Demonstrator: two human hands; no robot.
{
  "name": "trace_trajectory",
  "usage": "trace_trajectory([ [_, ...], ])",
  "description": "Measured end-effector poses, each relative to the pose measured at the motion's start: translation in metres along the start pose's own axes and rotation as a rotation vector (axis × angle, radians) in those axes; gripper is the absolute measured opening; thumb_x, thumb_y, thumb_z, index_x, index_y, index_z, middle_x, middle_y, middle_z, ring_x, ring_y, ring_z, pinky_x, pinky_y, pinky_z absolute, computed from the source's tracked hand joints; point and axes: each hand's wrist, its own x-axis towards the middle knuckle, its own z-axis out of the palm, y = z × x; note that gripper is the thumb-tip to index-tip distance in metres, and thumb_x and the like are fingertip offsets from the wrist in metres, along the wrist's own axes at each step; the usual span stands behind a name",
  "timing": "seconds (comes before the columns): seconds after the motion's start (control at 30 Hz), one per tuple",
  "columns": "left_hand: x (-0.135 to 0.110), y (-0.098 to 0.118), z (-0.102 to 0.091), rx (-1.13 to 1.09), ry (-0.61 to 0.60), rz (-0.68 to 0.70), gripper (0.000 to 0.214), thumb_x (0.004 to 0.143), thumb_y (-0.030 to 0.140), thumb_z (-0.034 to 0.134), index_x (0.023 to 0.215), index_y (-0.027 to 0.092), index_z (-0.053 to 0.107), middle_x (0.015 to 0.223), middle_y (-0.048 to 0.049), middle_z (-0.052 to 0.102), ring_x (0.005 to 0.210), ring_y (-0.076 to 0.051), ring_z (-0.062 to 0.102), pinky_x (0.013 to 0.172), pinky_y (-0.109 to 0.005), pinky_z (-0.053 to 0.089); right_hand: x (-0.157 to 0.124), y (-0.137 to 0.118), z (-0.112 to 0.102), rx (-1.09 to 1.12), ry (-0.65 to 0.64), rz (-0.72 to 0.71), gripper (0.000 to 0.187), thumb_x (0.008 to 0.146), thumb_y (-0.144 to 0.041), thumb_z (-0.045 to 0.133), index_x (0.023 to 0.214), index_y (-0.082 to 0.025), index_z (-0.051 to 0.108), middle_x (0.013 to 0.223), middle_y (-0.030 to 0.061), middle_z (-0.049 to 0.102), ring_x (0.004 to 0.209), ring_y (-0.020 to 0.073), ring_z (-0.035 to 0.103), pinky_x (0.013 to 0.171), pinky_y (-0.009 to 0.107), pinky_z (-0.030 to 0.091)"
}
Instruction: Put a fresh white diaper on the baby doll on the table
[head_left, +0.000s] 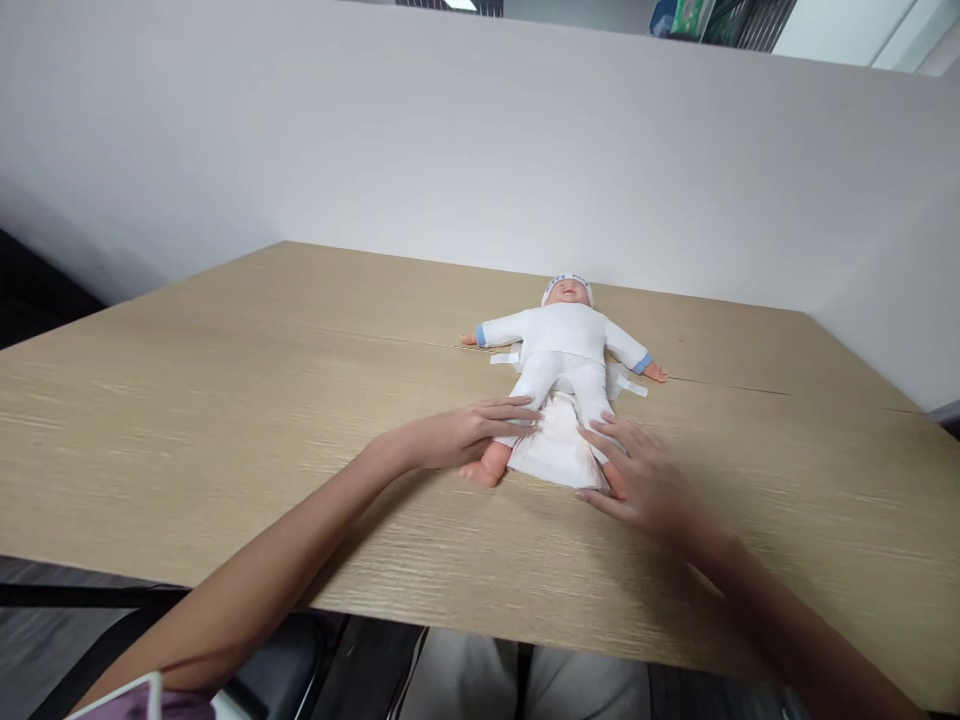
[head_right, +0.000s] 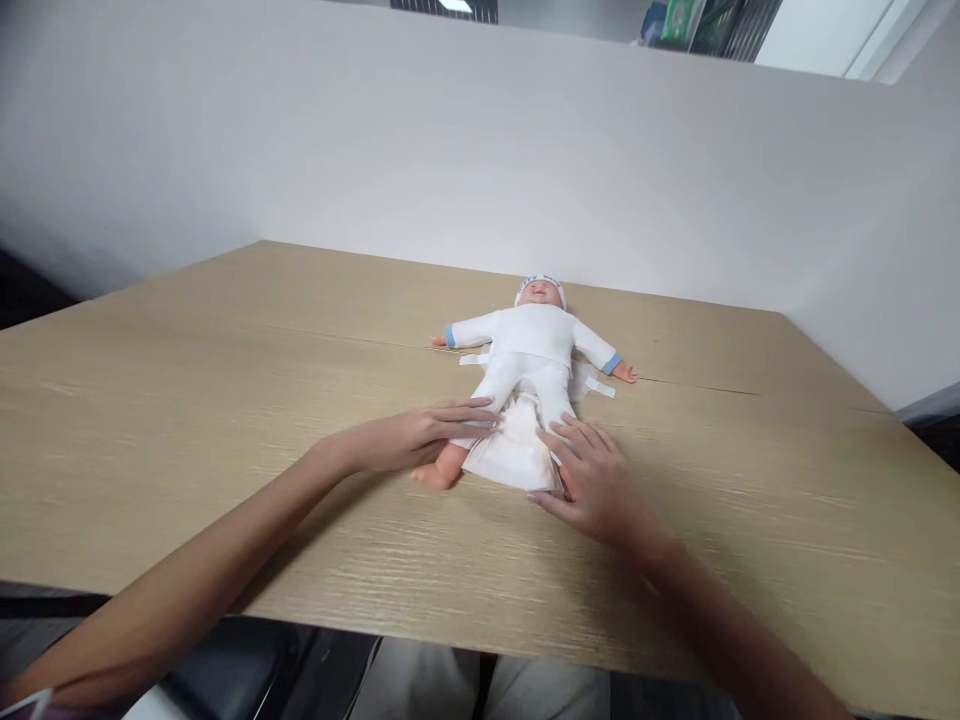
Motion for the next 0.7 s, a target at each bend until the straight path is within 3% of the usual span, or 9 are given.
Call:
trace_trajectory([
  [0.07, 0.003, 0.007, -0.003, 0.009, -0.005, -0.049, 0.06, 0.105, 0.005, 0.047, 0.159, 0.031, 0.056, 0.165, -0.0059, 0.056, 0.164, -0.026, 0.037, 0.131, -0.049, 0.041, 0.0, -0.005, 0.009, -0.05, 0.024, 0.015, 0.072, 0.096, -0.055, 0.075, 0.157, -0.024, 0.056, 0.154, 0.0185, 0.063, 0.147, 0.042, 0.054, 0.119, 0.063, 0.047],
  [0.13, 0.009, 0.016, -0.005, 0.054, -0.004, -0.095, 0.053, 0.107, 0.012, 0.047, 0.155, 0.028, 0.059, 0.161, -0.0078, 0.06, 0.161, -0.028, 0.042, 0.129, -0.048, 0.041, 0.0, -0.006, 0.017, -0.07, 0.046, 0.031, 0.062, 0.097, -0.039, 0.073, 0.155, -0.025, 0.058, 0.151, 0.0177, 0.064, 0.146, 0.0402, 0.055, 0.118, 0.061, 0.049],
  [0.2, 0.016, 0.026, -0.003, 0.128, 0.011, -0.144, 0.044, 0.109, 0.028, 0.053, 0.152, 0.022, 0.06, 0.153, -0.013, 0.064, 0.153, -0.033, 0.05, 0.125, -0.05, 0.043, -0.001, -0.005, 0.021, -0.071, 0.075, 0.047, 0.053, 0.098, -0.021, 0.065, 0.151, -0.027, 0.063, 0.148, 0.0148, 0.067, 0.145, 0.0368, 0.056, 0.118, 0.058, 0.05],
  [0.3, 0.028, 0.037, 0.01, 0.277, 0.064, -0.235, 0.067, 0.094, 0.063, 0.074, 0.142, 0.017, 0.062, 0.141, -0.0182, 0.067, 0.136, -0.041, 0.057, 0.115, -0.055, 0.047, 0.0, -0.002, 0.022, -0.036, 0.13, 0.067, 0.05, 0.097, -0.008, 0.054, 0.139, -0.029, 0.071, 0.141, 0.0103, 0.071, 0.141, 0.0325, 0.06, 0.115, 0.055, 0.053],
  [0.37, 0.033, 0.04, 0.021, 0.368, 0.089, -0.282, 0.084, 0.078, 0.075, 0.083, 0.135, 0.016, 0.064, 0.137, -0.0193, 0.067, 0.129, -0.044, 0.057, 0.109, -0.057, 0.048, 0.002, 0.002, 0.023, 0.011, 0.168, 0.087, 0.047, 0.097, -0.007, 0.051, 0.132, -0.029, 0.073, 0.135, 0.0092, 0.074, 0.136, 0.031, 0.064, 0.111, 0.053, 0.057],
  [0.43, 0.037, 0.04, 0.03, 0.431, 0.101, -0.302, 0.079, 0.079, 0.073, 0.083, 0.133, 0.017, 0.064, 0.136, -0.0191, 0.067, 0.127, -0.044, 0.055, 0.105, -0.057, 0.047, 0.006, 0.006, 0.024, 0.046, 0.218, 0.102, 0.04, 0.099, -0.009, 0.049, 0.125, -0.027, 0.074, 0.126, 0.01, 0.076, 0.126, 0.0306, 0.068, 0.103, 0.051, 0.06],
  [0.57, 0.045, 0.034, 0.028, 0.424, 0.18, -0.311, 0.025, 0.106, 0.04, 0.055, 0.115, 0.02, 0.069, 0.12, -0.0141, 0.07, 0.116, -0.035, 0.057, 0.101, -0.048, 0.046, 0.022, 0.012, 0.025, 0.082, 0.322, 0.134, 0.024, 0.106, -0.023, 0.046, 0.106, -0.024, 0.071, 0.1, 0.0103, 0.075, 0.094, 0.0292, 0.069, 0.083, 0.044, 0.059],
  [0.7, 0.059, 0.02, 0.002, 0.136, 0.359, -0.321, 0.033, 0.109, 0.043, 0.045, 0.096, 0.02, 0.065, 0.098, -0.0081, 0.068, 0.095, -0.026, 0.058, 0.093, -0.041, 0.047, 0.049, 0.018, 0.019, 0.248, 0.392, 0.196, 0.03, 0.112, -0.039, 0.041, 0.096, -0.025, 0.062, 0.094, 0.0085, 0.068, 0.09, 0.0269, 0.065, 0.084, 0.04, 0.056],
])
